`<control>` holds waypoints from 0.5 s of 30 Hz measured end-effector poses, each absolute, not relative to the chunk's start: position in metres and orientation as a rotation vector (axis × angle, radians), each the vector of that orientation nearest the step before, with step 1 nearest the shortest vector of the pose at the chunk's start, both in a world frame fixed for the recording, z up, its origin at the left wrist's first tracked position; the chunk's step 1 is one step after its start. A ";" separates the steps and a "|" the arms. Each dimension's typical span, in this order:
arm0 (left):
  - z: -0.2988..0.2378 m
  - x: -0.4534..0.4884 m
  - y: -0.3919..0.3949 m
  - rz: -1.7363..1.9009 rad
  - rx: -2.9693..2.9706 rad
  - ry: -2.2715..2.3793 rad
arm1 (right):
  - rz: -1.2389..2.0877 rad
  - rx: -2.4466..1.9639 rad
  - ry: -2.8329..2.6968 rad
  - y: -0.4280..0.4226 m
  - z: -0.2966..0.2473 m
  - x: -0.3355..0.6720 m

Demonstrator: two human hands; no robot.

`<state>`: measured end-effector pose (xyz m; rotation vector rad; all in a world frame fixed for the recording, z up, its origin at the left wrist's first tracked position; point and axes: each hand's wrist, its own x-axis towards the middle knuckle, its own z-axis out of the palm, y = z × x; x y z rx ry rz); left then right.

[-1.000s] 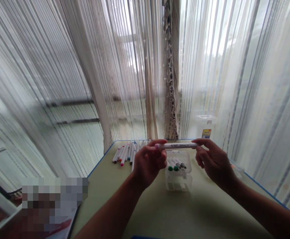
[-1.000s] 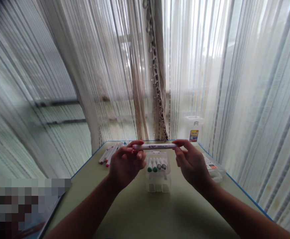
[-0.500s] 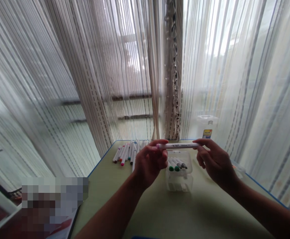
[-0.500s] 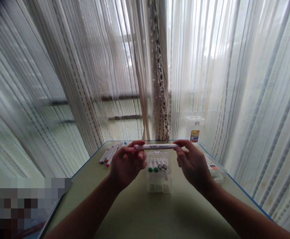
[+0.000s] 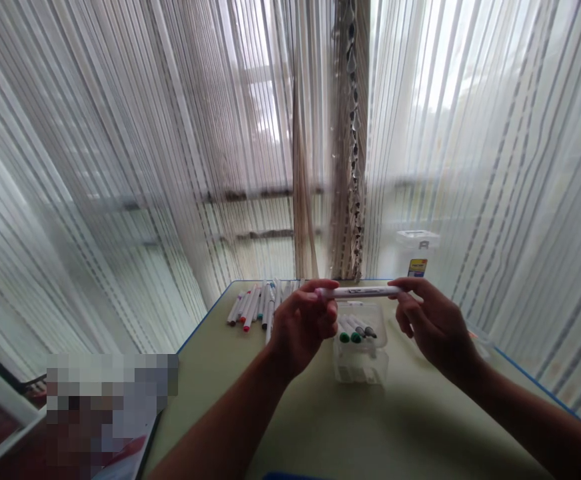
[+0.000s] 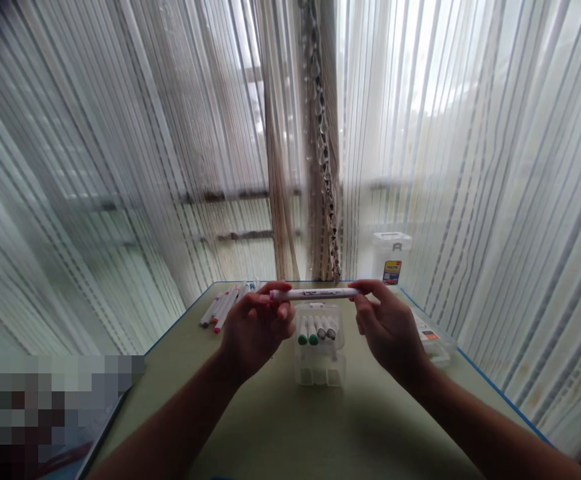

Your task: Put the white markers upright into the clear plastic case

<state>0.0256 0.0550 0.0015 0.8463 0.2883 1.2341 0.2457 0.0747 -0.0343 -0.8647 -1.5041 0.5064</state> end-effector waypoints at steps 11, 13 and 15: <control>0.002 0.027 0.055 1.240 0.849 0.293 | 0.488 -0.884 -1.518 0.075 -0.036 0.247; 0.002 0.027 0.055 1.242 0.852 0.299 | 0.483 -0.891 -1.521 0.075 -0.035 0.247; 0.002 0.027 0.055 1.245 0.852 0.308 | 0.488 -0.892 -1.520 0.075 -0.035 0.247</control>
